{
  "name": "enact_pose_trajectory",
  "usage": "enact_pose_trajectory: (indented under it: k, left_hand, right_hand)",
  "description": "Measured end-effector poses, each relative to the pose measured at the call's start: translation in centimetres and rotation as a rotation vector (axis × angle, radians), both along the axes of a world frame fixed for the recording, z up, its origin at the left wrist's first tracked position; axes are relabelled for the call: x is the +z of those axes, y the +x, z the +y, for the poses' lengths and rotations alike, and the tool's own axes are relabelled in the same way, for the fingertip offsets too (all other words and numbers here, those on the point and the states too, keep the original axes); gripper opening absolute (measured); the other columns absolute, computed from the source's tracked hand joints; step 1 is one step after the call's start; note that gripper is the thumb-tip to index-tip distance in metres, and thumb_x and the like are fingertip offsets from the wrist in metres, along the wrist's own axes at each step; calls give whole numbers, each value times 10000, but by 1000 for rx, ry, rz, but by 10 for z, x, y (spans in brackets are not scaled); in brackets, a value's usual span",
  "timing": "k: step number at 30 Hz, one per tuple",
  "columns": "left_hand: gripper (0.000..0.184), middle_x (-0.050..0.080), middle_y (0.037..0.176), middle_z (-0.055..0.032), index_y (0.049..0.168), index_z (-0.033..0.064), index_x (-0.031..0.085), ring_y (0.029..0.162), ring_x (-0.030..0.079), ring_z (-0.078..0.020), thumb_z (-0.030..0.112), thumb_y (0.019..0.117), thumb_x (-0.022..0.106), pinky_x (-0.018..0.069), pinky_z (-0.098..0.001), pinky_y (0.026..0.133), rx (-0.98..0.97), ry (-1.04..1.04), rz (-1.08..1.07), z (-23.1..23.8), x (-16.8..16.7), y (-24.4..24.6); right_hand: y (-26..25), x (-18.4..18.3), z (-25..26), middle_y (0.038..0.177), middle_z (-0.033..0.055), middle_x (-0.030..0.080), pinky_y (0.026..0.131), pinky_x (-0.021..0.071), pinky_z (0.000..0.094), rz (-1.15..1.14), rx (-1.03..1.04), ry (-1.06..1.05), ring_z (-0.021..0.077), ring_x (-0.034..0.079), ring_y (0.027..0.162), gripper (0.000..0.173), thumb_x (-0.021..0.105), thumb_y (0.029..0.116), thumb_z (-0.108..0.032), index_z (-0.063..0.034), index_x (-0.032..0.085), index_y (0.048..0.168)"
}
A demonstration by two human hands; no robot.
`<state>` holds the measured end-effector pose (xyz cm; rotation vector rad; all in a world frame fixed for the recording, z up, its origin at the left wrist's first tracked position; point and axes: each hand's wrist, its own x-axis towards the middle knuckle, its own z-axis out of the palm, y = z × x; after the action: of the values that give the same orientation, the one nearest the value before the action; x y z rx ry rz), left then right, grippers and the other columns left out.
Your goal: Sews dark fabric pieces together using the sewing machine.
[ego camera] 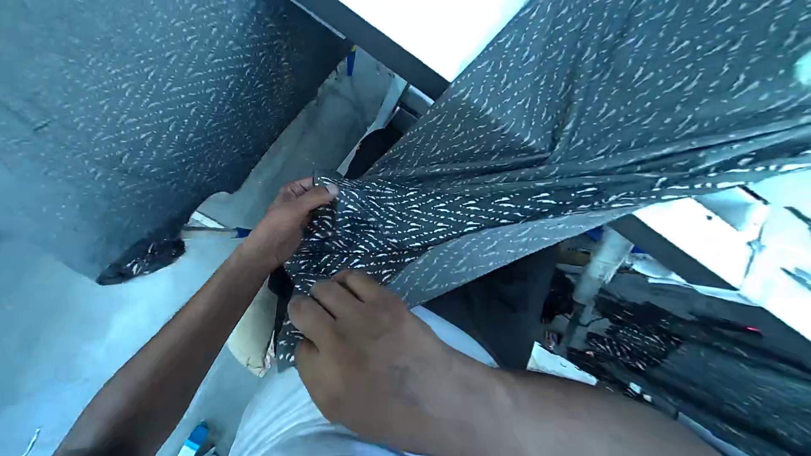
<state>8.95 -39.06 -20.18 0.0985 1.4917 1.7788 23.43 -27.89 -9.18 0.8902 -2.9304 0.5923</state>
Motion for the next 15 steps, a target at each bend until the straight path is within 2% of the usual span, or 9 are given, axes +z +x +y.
enact_pose_trajectory:
  k: [2, 5, 8, 10, 12, 15]
  left_hand:
    - [179, 730, 987, -5, 1089, 119, 687, 899, 694, -95, 134, 919, 633, 597, -304, 826, -67, 126, 169, -12, 29, -1]
    - [201, 730, 929, 21, 1039, 187, 708, 823, 690, -57, 108, 855, 709, 601, -256, 736, -83, 201, 205, -42, 57, 5]
    - [168, 752, 986, 4, 1077, 172, 758, 886, 715, -82, 137, 918, 715, 618, -289, 802, 57, 265, 258, -62, 70, 11]
    - [108, 751, 959, 32, 1039, 167, 764, 863, 711, -65, 225, 960, 719, 613, -262, 798, 171, 267, 432, -68, 79, 12]
    - [95, 741, 934, 70, 1012, 177, 754, 827, 696, -31, 247, 979, 698, 600, -216, 769, 273, 239, 597, -71, 88, 13]
    - [101, 745, 1083, -20, 1086, 121, 687, 939, 719, -97, 119, 990, 655, 602, -236, 813, 322, 281, 686, -76, 93, 12]
  right_hand:
    - [-1, 4, 5, 1063, 61, 708, 792, 566, 375, -26, -18, -95, 217, 685, 934, 241, 489, 1025, -95, -126, 701, 915]
    - [-10, 13, 16, 909, 40, 712, 663, 580, 336, -83, -53, -274, 186, 702, 799, 174, 527, 1047, -126, -128, 701, 1051]
    - [-25, 12, 9, 766, -4, 662, 546, 529, 290, -94, -73, -336, 137, 655, 668, 146, 591, 1020, -194, -140, 727, 1027]
    - [-35, 16, -1, 721, -21, 633, 501, 492, 278, -52, -62, -338, 120, 626, 621, 158, 600, 1023, -238, -150, 726, 987]
    - [-48, 26, -9, 714, -43, 631, 494, 473, 261, -3, -70, -345, 94, 613, 615, 165, 607, 1015, -251, -166, 735, 955]
    - [-67, 45, -14, 742, -60, 630, 506, 469, 225, 11, -64, -374, 53, 601, 634, 171, 605, 1016, -242, -163, 747, 962]
